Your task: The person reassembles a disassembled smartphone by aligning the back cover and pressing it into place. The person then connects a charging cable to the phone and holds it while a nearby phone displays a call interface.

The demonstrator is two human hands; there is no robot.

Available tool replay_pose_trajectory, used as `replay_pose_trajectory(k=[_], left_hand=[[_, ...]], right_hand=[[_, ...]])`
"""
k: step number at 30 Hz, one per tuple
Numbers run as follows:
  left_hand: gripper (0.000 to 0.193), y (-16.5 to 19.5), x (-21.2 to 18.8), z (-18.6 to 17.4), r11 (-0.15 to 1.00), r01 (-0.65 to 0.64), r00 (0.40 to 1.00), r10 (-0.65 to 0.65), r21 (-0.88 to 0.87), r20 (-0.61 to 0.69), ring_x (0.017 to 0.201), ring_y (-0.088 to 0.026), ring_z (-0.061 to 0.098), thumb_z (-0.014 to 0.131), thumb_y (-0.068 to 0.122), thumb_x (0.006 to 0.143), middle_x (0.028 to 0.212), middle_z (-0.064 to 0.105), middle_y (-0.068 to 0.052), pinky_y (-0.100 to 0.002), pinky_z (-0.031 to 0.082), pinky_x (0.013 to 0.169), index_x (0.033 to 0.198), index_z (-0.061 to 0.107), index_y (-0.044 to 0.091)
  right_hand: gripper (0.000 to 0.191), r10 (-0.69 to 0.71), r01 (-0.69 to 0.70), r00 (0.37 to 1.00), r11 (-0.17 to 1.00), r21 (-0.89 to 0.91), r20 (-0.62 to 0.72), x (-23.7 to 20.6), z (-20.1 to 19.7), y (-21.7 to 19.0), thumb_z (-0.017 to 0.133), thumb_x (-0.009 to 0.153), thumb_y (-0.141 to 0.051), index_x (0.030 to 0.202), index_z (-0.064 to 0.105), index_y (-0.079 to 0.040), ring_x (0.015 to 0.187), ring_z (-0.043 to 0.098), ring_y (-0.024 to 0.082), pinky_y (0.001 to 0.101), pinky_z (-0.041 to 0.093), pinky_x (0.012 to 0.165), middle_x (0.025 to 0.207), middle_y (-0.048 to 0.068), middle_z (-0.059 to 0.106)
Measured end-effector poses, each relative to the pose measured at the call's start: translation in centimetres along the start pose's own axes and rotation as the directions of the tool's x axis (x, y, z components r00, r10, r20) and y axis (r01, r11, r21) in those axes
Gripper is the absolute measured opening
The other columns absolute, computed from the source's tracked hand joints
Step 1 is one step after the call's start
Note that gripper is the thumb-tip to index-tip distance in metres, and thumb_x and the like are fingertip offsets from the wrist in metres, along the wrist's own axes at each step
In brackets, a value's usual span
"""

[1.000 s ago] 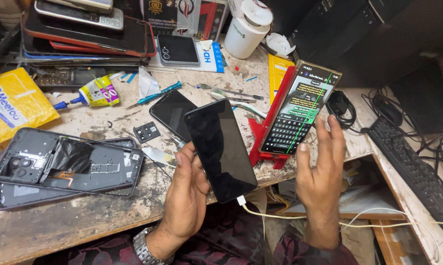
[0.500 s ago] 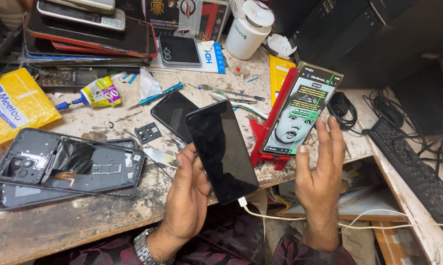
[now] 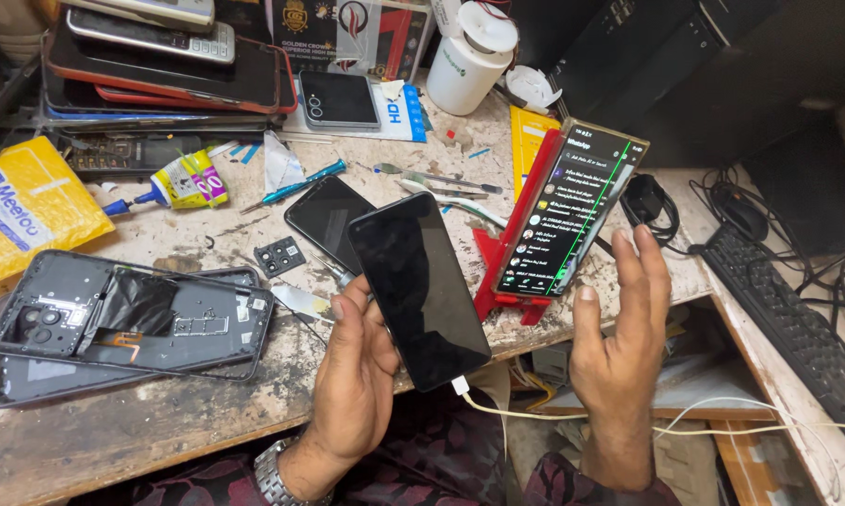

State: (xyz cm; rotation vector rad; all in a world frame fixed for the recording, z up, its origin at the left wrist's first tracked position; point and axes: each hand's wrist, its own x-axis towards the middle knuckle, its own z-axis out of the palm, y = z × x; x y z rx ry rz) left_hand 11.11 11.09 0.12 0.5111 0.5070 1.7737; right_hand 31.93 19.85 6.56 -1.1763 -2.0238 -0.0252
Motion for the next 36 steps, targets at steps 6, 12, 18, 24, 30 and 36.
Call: replay_pose_trajectory(k=[6, 12, 18, 24, 30, 36], left_hand=[[0.073, -0.1, 0.1, -0.1, 0.999, 0.002, 1.0, -0.002, -0.045, -0.008, 0.133, -0.022, 0.055, 0.03, 0.056, 0.105, 0.148, 0.053, -0.017, -0.034, 0.046, 0.109, 0.153, 0.034, 0.002], [0.073, -0.1, 0.0, -0.1, 0.999, -0.002, 1.0, 0.001, -0.037, -0.007, 0.132, -0.023, 0.054, 0.03, 0.056, 0.105, 0.149, 0.053, -0.016, -0.034, 0.044, 0.106, 0.155, 0.034, 0.003], [0.071, -0.5, 0.0, -0.1, 0.999, -0.011, 1.0, 0.011, -0.042, -0.005, 0.135, -0.022, 0.054, 0.031, 0.055, 0.105, 0.148, 0.053, -0.015, -0.034, 0.046, 0.11, 0.152, 0.034, 0.002], [0.054, -0.8, 0.2, -0.3, 1.0, 0.015, 0.999, -0.016, -0.02, -0.043, 0.119, -0.022, 0.052, 0.043, 0.03, 0.11, 0.139, 0.054, -0.019, -0.034, 0.045, 0.101, 0.155, 0.039, 0.001], [0.06, -1.0, 0.3, 0.2, 0.991, -0.08, 0.997, 0.081, 0.11, -0.005, 0.132, -0.02, 0.054, 0.056, -0.006, 0.093, 0.144, 0.054, -0.014, -0.033, 0.045, 0.11, 0.148, 0.034, 0.002], [0.058, -1.2, 0.3, 0.2, 0.983, -0.104, 0.995, 0.104, 0.152, 0.006, 0.131, -0.02, 0.054, 0.054, -0.005, 0.095, 0.143, 0.055, -0.015, -0.033, 0.045, 0.11, 0.149, 0.034, 0.001]], right_hand=[[0.05, 0.005, -0.005, 1.0, 1.0, -0.001, -0.008, 0.0, -0.1, 0.2, 0.058, 0.102, -0.012, 0.149, 0.05, 0.0, 0.152, 0.043, 0.038, 0.0462, 0.035, 0.125, 0.162, 0.022, 0.042], [0.048, 0.009, -0.009, 1.0, 1.0, -0.022, 0.004, -0.1, 0.1, 0.4, 0.058, 0.101, -0.011, 0.148, 0.052, 0.0, 0.151, 0.043, 0.039, 0.0468, 0.035, 0.124, 0.162, 0.023, 0.042], [0.048, 0.026, -0.025, 0.999, 0.999, -0.029, 0.021, 0.2, 0.3, 0.4, 0.057, 0.102, -0.014, 0.149, 0.052, -0.001, 0.152, 0.041, 0.039, 0.0469, 0.034, 0.124, 0.162, 0.023, 0.042], [0.05, 0.034, -0.034, 0.999, 0.999, -0.021, 0.028, 0.3, 0.0, 0.1, 0.057, 0.102, -0.015, 0.149, 0.052, 0.001, 0.152, 0.041, 0.039, 0.0483, 0.034, 0.124, 0.163, 0.023, 0.041], [0.049, 0.019, -0.018, 1.0, 1.0, -0.023, 0.022, 0.2, 0.0, 0.2, 0.057, 0.102, -0.015, 0.148, 0.053, 0.004, 0.152, 0.04, 0.04, 0.0491, 0.033, 0.124, 0.162, 0.024, 0.041], [0.049, 0.018, -0.018, 1.0, 1.0, -0.018, 0.02, 0.1, -0.2, 0.1, 0.057, 0.102, -0.015, 0.147, 0.053, 0.003, 0.152, 0.041, 0.04, 0.0483, 0.033, 0.125, 0.162, 0.024, 0.041]])
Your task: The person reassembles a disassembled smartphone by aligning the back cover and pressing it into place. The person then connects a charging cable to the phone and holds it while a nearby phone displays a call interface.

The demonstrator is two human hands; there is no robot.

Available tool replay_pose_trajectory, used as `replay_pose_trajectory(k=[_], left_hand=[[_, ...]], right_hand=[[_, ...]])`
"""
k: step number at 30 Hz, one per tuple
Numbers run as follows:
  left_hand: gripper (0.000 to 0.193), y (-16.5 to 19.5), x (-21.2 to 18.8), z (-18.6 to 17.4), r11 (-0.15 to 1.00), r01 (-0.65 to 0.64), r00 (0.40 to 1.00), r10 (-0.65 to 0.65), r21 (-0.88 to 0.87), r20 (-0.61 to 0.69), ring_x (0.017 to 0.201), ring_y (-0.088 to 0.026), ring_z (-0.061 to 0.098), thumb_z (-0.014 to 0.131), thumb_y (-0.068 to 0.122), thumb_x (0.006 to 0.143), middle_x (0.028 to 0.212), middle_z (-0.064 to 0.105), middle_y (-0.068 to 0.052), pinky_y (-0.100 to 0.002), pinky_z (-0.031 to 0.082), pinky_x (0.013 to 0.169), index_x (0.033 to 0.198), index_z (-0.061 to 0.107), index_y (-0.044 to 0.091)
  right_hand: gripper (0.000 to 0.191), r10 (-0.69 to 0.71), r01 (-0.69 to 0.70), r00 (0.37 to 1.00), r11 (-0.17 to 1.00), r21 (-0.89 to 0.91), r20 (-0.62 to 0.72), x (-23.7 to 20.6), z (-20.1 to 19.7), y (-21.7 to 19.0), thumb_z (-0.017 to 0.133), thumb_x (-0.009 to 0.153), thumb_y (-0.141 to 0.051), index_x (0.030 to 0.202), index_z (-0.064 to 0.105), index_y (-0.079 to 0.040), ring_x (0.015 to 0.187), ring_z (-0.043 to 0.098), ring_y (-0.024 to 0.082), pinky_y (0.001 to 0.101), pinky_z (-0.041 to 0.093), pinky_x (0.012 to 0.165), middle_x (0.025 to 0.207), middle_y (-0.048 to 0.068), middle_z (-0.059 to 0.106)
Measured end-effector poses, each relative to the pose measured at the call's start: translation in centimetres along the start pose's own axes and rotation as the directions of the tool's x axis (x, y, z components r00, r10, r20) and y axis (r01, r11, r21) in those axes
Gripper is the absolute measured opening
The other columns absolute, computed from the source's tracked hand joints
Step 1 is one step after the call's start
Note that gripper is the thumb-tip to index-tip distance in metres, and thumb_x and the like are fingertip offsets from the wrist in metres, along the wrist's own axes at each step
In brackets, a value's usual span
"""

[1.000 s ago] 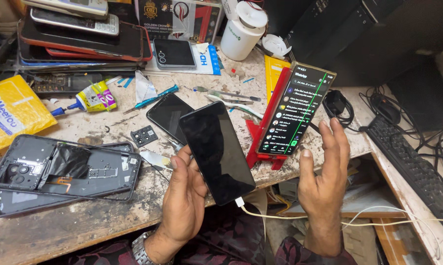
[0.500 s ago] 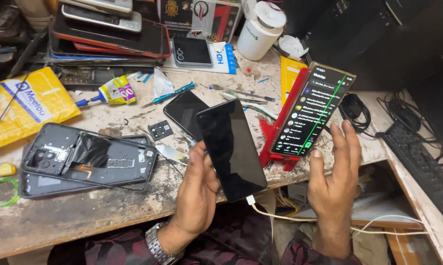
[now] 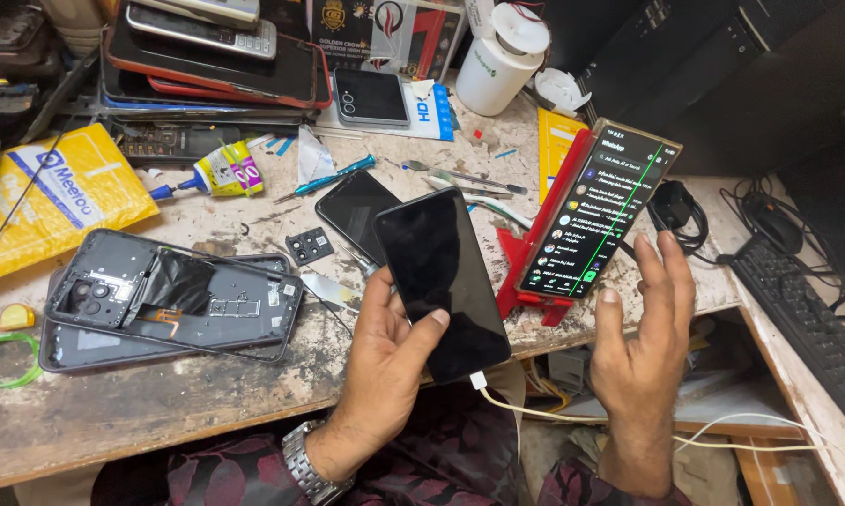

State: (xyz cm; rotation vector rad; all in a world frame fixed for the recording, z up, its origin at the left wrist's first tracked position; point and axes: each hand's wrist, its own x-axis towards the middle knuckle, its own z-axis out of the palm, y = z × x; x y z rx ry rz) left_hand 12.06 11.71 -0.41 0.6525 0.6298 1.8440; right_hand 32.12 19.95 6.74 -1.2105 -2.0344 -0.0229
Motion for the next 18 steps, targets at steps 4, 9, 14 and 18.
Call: replay_pose_trajectory(k=[4, 9, 14, 18], left_hand=[[0.052, 0.0, 0.1, 0.0, 0.999, 0.006, 1.0, -0.007, -0.051, -0.03, 0.128, -0.021, 0.057, 0.054, -0.002, 0.099, 0.142, 0.056, -0.016, -0.035, 0.047, 0.108, 0.148, 0.036, 0.001], [0.052, 0.2, 0.0, -0.1, 0.997, 0.02, 0.999, -0.024, -0.078, -0.041, 0.129, -0.021, 0.058, 0.054, -0.002, 0.098, 0.141, 0.058, -0.017, -0.035, 0.047, 0.108, 0.147, 0.037, 0.001], [0.052, 0.4, -0.1, -0.5, 0.988, 0.093, 0.993, -0.101, -0.123, -0.057, 0.124, -0.023, 0.061, 0.053, -0.001, 0.096, 0.135, 0.062, -0.021, -0.036, 0.049, 0.105, 0.145, 0.039, 0.001], [0.051, 0.4, -0.1, -0.5, 0.985, 0.095, 0.993, -0.105, -0.142, -0.06, 0.12, -0.022, 0.061, 0.052, 0.0, 0.096, 0.133, 0.061, -0.02, -0.037, 0.05, 0.102, 0.145, 0.038, 0.002]], right_hand=[[0.048, -0.018, 0.018, 1.0, 1.0, 0.018, -0.005, 0.3, 0.2, -0.2, 0.056, 0.103, -0.015, 0.148, 0.052, 0.001, 0.152, 0.041, 0.039, 0.0472, 0.034, 0.125, 0.162, 0.023, 0.041], [0.047, -0.06, 0.06, 0.998, 0.998, 0.02, -0.024, 1.2, 0.6, -0.5, 0.056, 0.105, -0.015, 0.15, 0.052, -0.001, 0.151, 0.042, 0.039, 0.047, 0.034, 0.125, 0.162, 0.023, 0.041], [0.047, -0.091, 0.092, 0.995, 0.996, 0.021, -0.046, 2.6, 1.0, -0.8, 0.057, 0.106, -0.014, 0.152, 0.05, -0.004, 0.153, 0.041, 0.038, 0.0468, 0.035, 0.126, 0.166, 0.022, 0.034], [0.052, -0.133, 0.131, 0.99, 0.99, -0.05, -0.055, 3.3, 1.6, -1.1, 0.06, 0.103, -0.012, 0.153, 0.05, -0.006, 0.153, 0.036, 0.04, 0.0495, 0.033, 0.126, 0.167, 0.023, 0.029]])
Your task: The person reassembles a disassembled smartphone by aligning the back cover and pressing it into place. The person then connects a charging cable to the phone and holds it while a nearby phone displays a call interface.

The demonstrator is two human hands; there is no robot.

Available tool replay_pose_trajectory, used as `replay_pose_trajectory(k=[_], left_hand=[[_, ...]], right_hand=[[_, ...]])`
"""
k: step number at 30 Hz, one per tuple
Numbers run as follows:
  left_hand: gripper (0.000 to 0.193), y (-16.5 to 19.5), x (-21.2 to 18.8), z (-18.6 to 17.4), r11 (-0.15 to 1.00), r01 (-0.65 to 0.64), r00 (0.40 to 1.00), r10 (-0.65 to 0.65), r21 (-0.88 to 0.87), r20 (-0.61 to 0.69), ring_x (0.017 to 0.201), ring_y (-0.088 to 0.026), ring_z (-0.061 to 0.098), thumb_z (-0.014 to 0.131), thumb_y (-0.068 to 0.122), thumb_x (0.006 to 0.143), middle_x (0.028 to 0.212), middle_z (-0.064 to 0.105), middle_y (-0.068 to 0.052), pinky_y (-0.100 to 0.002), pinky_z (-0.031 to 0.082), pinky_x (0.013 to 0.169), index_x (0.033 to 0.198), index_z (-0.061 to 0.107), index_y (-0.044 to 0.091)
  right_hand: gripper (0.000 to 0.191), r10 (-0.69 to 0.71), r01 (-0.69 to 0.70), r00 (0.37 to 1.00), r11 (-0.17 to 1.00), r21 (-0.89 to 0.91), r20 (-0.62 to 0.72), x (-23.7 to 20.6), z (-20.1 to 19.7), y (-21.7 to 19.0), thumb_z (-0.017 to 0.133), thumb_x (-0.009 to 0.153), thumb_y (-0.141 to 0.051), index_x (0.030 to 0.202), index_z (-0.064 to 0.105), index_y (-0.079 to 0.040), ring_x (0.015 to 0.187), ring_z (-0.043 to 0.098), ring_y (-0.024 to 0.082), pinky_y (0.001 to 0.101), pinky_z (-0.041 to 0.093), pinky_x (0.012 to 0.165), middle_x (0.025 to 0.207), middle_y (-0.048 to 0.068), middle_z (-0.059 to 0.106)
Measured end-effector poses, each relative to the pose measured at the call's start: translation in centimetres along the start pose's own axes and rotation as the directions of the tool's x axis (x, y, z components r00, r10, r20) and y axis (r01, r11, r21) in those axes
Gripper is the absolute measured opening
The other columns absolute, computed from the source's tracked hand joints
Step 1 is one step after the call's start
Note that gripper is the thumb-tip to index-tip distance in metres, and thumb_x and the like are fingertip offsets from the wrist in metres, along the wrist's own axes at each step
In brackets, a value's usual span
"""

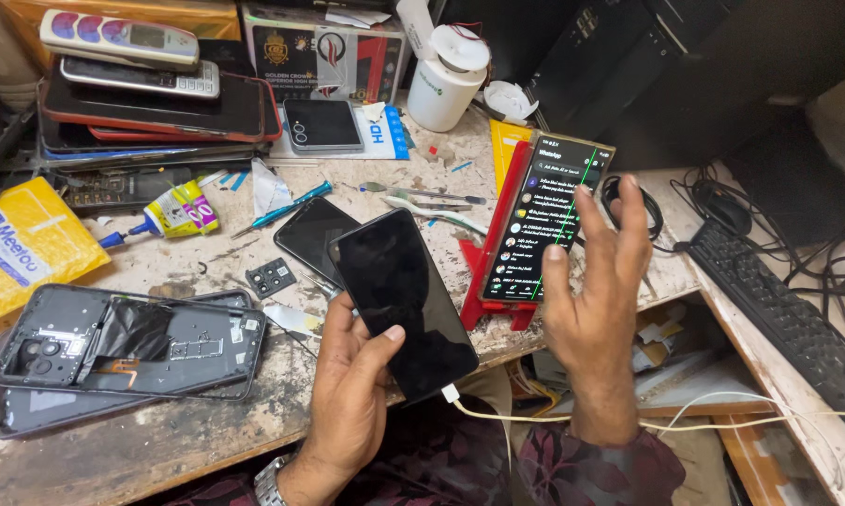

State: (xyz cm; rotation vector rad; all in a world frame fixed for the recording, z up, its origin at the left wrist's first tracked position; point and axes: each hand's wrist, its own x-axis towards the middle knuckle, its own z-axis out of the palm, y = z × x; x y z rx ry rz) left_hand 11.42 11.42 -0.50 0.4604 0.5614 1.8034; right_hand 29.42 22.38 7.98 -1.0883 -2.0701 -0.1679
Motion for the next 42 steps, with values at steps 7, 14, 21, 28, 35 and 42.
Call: replay_pose_trajectory(k=[7, 14, 21, 28, 35, 42], left_hand=[[0.055, 0.2, -0.1, 0.0, 1.0, 0.023, 1.0, -0.024, -0.006, -0.018, 0.12, -0.021, 0.062, 0.051, 0.001, 0.094, 0.134, 0.061, -0.017, -0.036, 0.051, 0.101, 0.147, 0.036, 0.004], [0.059, 0.5, -0.3, 0.0, 0.999, 0.046, 0.998, -0.047, -0.019, -0.036, 0.12, -0.023, 0.062, 0.05, 0.001, 0.093, 0.133, 0.061, -0.018, -0.038, 0.051, 0.1, 0.15, 0.035, 0.004], [0.061, 0.6, -0.3, 0.2, 0.999, 0.033, 0.999, -0.033, -0.012, -0.04, 0.122, -0.023, 0.06, 0.05, 0.001, 0.092, 0.135, 0.061, -0.018, -0.038, 0.048, 0.103, 0.15, 0.035, 0.003], [0.06, 0.7, -0.3, 0.2, 1.0, 0.019, 1.0, -0.019, -0.012, -0.025, 0.124, -0.022, 0.058, 0.05, 0.0, 0.092, 0.136, 0.059, -0.017, -0.037, 0.046, 0.105, 0.15, 0.036, 0.002], [0.06, 0.8, -0.4, 0.2, 0.999, 0.036, 0.999, -0.035, 0.008, -0.021, 0.121, -0.021, 0.059, 0.051, 0.002, 0.091, 0.134, 0.06, -0.017, -0.036, 0.047, 0.103, 0.15, 0.037, 0.002], [0.059, 0.8, -0.5, 0.1, 1.0, 0.019, 1.0, -0.02, 0.007, 0.007, 0.114, -0.02, 0.06, 0.052, 0.002, 0.093, 0.131, 0.062, -0.018, -0.033, 0.048, 0.096, 0.15, 0.037, 0.0]], right_hand=[[0.051, -0.009, 0.01, 1.0, 1.0, 0.014, -0.026, -0.1, 0.2, 0.0, 0.058, 0.104, -0.011, 0.154, 0.049, -0.005, 0.156, 0.034, 0.041, 0.0498, 0.032, 0.128, 0.168, 0.024, 0.029], [0.049, 0.034, -0.031, 0.997, 0.998, 0.054, -0.063, 0.5, -0.3, 0.8, 0.055, 0.108, -0.012, 0.154, 0.045, 0.001, 0.157, 0.037, 0.04, 0.0488, 0.033, 0.13, 0.167, 0.023, 0.033], [0.05, 0.011, -0.01, 0.999, 1.0, 0.027, -0.049, 1.6, 0.1, 1.0, 0.056, 0.108, -0.011, 0.155, 0.045, 0.0, 0.156, 0.035, 0.042, 0.0492, 0.032, 0.129, 0.166, 0.025, 0.031], [0.049, 0.015, -0.012, 0.998, 0.999, 0.045, -0.063, 1.4, 0.1, 1.0, 0.055, 0.109, -0.011, 0.156, 0.045, -0.001, 0.157, 0.036, 0.04, 0.0485, 0.034, 0.13, 0.167, 0.024, 0.031], [0.051, 0.053, -0.051, 0.997, 0.998, 0.042, -0.057, -1.4, -0.8, 0.8, 0.053, 0.108, -0.015, 0.156, 0.044, 0.0, 0.157, 0.036, 0.041, 0.0488, 0.034, 0.129, 0.167, 0.025, 0.033], [0.046, 0.116, -0.116, 0.993, 0.992, 0.053, 0.021, -4.8, -0.4, -0.1, 0.055, 0.105, -0.019, 0.147, 0.051, 0.0, 0.152, 0.041, 0.04, 0.0482, 0.035, 0.125, 0.162, 0.024, 0.04]])
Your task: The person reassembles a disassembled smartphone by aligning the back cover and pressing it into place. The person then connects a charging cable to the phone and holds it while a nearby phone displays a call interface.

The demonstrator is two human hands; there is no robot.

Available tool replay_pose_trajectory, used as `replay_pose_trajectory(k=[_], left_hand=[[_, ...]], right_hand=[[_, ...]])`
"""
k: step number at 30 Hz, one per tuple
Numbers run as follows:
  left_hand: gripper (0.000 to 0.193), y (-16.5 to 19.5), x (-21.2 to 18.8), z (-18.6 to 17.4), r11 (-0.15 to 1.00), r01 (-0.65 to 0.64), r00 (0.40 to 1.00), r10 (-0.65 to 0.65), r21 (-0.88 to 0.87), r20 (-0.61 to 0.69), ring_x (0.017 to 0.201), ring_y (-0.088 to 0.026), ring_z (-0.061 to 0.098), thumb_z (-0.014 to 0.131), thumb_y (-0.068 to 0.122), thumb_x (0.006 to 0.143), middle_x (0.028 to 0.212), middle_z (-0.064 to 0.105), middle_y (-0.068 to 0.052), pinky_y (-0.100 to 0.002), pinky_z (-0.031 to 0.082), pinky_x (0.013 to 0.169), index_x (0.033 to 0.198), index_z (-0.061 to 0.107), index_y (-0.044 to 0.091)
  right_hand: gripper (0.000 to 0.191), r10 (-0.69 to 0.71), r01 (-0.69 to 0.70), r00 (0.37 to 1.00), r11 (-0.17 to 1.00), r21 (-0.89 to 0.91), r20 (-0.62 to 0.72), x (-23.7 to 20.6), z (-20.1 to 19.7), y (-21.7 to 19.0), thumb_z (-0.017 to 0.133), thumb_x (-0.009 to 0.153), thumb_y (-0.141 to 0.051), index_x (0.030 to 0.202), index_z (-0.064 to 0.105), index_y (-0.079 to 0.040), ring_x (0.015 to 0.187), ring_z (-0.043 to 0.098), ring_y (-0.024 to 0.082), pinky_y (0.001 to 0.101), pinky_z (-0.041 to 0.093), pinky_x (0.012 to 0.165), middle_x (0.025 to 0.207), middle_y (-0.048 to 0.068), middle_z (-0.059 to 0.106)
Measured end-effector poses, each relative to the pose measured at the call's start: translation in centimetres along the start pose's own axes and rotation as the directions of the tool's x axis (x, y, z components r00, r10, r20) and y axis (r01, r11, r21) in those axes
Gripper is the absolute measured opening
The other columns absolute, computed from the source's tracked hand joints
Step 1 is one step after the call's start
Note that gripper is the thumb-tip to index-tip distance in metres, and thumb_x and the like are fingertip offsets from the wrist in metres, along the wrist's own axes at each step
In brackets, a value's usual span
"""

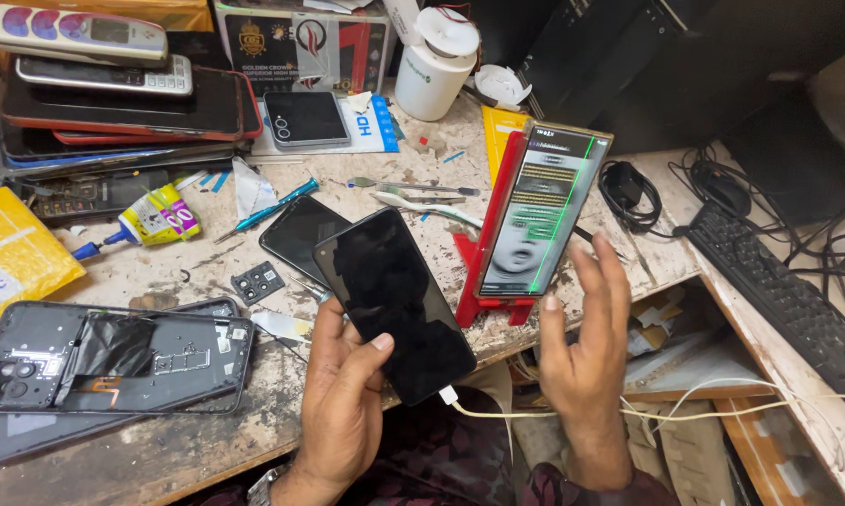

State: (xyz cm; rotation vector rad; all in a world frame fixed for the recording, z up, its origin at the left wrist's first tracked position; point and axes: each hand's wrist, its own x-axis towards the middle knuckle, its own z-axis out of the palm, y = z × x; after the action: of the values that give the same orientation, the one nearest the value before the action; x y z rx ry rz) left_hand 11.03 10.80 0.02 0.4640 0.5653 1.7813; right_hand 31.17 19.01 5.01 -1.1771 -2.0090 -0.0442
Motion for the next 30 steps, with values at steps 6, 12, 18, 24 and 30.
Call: replay_pose_trajectory(k=[6, 12, 18, 24, 30], left_hand=[[0.064, 0.2, 0.0, 0.2, 1.0, 0.012, 0.999, -0.011, 0.02, -0.036, 0.115, -0.017, 0.059, 0.051, 0.003, 0.092, 0.134, 0.061, -0.015, -0.03, 0.047, 0.092, 0.153, 0.035, 0.004], [0.062, 0.1, 0.0, 0.1, 1.0, -0.012, 1.0, 0.012, 0.016, -0.02, 0.118, -0.016, 0.06, 0.05, 0.002, 0.092, 0.135, 0.06, -0.015, -0.029, 0.048, 0.096, 0.152, 0.035, 0.002], [0.062, -0.1, 0.0, 0.0, 0.999, -0.032, 0.999, 0.032, 0.029, -0.003, 0.12, -0.021, 0.057, 0.05, 0.001, 0.094, 0.135, 0.06, -0.017, -0.034, 0.045, 0.099, 0.154, 0.035, 0.001], [0.062, 0.2, 0.1, 0.2, 1.0, -0.012, 1.0, 0.012, 0.014, -0.007, 0.125, -0.022, 0.057, 0.049, 0.002, 0.093, 0.136, 0.059, -0.017, -0.037, 0.046, 0.105, 0.153, 0.034, 0.002], [0.061, 0.3, 0.2, 0.3, 1.0, -0.021, 1.0, 0.021, 0.012, -0.01, 0.125, -0.022, 0.057, 0.049, 0.002, 0.093, 0.137, 0.058, -0.017, -0.038, 0.046, 0.106, 0.152, 0.034, 0.001]], right_hand=[[0.041, 0.022, -0.024, 0.999, 0.998, 0.052, 0.026, -0.5, 0.0, -0.1, 0.058, 0.103, -0.014, 0.141, 0.057, 0.0, 0.141, 0.052, 0.036, 0.0445, 0.042, 0.117, 0.16, 0.023, 0.04], [0.031, -0.031, 0.032, 0.999, 0.997, 0.072, -0.007, -0.7, 0.3, 0.1, 0.06, 0.1, -0.005, 0.13, 0.066, -0.001, 0.139, 0.054, 0.035, 0.0431, 0.046, 0.115, 0.159, 0.021, 0.042], [0.023, -0.044, 0.046, 0.999, 0.997, 0.065, -0.027, -1.0, 0.4, 0.0, 0.064, 0.096, 0.0, 0.116, 0.073, -0.008, 0.14, 0.056, 0.034, 0.0432, 0.048, 0.117, 0.157, 0.017, 0.046], [0.039, -0.12, 0.121, 0.993, 0.992, -0.036, 0.019, -0.4, 0.9, -1.1, 0.066, 0.094, -0.006, 0.132, 0.069, -0.016, 0.15, 0.038, 0.039, 0.048, 0.036, 0.122, 0.161, 0.022, 0.036], [0.042, -0.125, 0.124, 0.992, 0.991, -0.046, -0.027, 0.1, 1.3, -0.8, 0.063, 0.095, -0.007, 0.137, 0.064, -0.012, 0.148, 0.042, 0.037, 0.0482, 0.034, 0.124, 0.162, 0.021, 0.037]])
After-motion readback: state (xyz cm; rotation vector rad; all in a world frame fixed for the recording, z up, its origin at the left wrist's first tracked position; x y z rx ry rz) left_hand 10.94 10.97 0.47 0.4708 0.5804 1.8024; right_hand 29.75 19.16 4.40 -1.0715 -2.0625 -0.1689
